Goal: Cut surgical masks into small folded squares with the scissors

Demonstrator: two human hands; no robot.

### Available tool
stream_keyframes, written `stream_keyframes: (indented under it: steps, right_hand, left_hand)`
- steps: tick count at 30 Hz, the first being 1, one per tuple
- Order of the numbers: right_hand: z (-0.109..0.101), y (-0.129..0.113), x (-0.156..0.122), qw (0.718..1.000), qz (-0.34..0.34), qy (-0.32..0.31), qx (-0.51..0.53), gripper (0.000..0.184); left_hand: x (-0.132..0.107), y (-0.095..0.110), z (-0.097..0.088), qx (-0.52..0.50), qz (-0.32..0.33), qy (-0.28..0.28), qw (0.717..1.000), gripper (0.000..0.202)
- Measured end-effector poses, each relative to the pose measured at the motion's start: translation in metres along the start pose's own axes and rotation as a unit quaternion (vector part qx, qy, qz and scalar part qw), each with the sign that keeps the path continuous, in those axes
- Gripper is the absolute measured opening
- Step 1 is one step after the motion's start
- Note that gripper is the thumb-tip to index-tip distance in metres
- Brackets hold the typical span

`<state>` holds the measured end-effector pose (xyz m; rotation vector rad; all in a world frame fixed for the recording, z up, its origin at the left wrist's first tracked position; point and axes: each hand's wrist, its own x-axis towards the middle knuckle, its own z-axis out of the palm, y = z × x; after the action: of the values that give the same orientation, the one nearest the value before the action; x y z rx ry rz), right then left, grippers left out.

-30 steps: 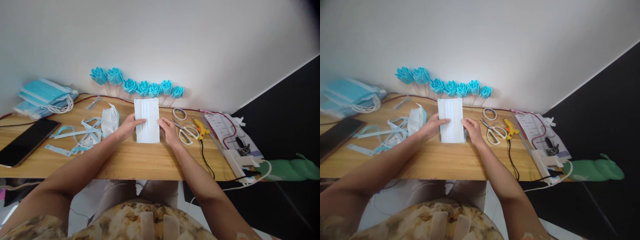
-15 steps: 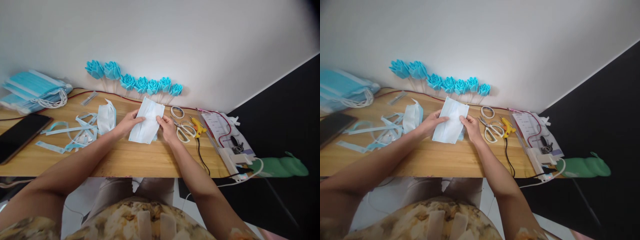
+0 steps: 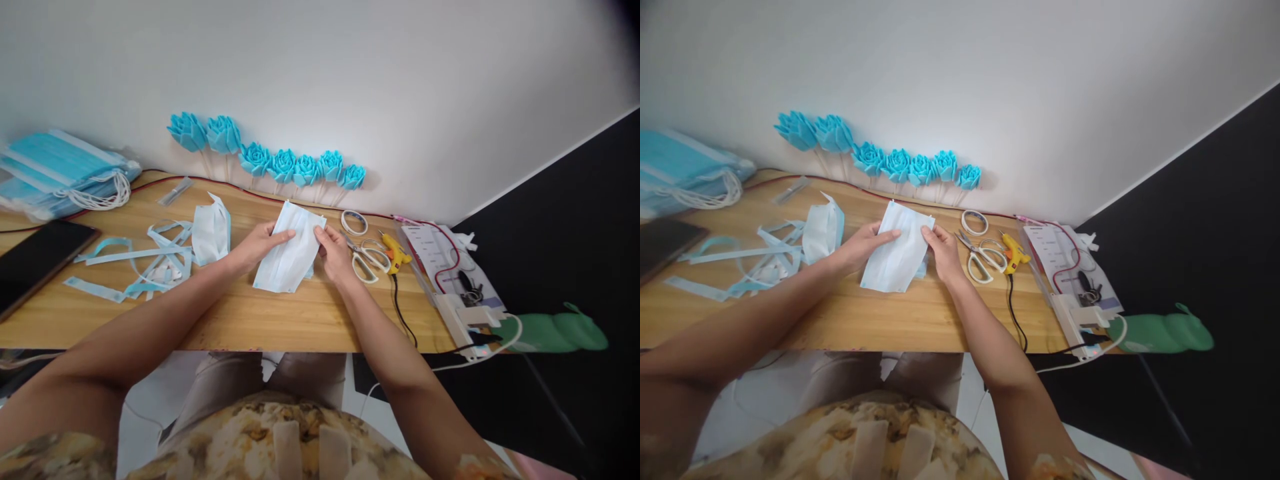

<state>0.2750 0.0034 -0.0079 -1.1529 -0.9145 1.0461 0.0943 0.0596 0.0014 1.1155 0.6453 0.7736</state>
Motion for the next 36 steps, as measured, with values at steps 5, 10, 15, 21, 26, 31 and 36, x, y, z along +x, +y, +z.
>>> stream_keyframes:
  steps: [5, 10, 15, 21, 26, 31, 36]
  right_hand:
    - [0.0008, -0.0013, -0.0008, 1.0, 0.006, -0.011, 0.009, 0.045]
    - [-0.005, 0.0018, 0.0034, 1.0, 0.011, 0.004, -0.013, 0.053]
    - [-0.0086, 0.0046, 0.0053, 1.0, 0.009, 0.001, -0.021, 0.055]
    - [-0.0016, 0.0013, 0.0009, 1.0, 0.013, -0.02, -0.007, 0.053]
    - [-0.0026, 0.0027, -0.0001, 0.999, 0.024, -0.032, -0.03, 0.057]
    - [-0.0056, 0.0026, 0.0006, 0.999, 0.014, -0.037, 0.009, 0.061]
    - [-0.0019, 0.0008, 0.0022, 0.996, 0.029, -0.042, 0.076, 0.051]
  left_hand:
    - [0.0016, -0.0013, -0.0007, -0.014, -0.018, 0.002, 1.0, 0.049]
    - [0.0028, -0.0029, -0.0027, 0.004, -0.006, 0.009, 1.0, 0.046]
    - [0.0024, -0.0015, -0.0007, -0.001, 0.0, 0.015, 1.0, 0.046]
    - [0.0028, -0.0019, 0.0007, -0.011, -0.011, 0.007, 1.0, 0.047]
    - [0.0038, -0.0039, 0.0012, -0.014, -0.016, 0.053, 0.998, 0.035]
    - [0.0043, -0.0024, 0.0032, -0.018, -0.015, 0.07, 0.997, 0.037]
    - [0.0043, 0.0013, 0.0032, -0.039, 0.009, 0.084, 0.996, 0.038]
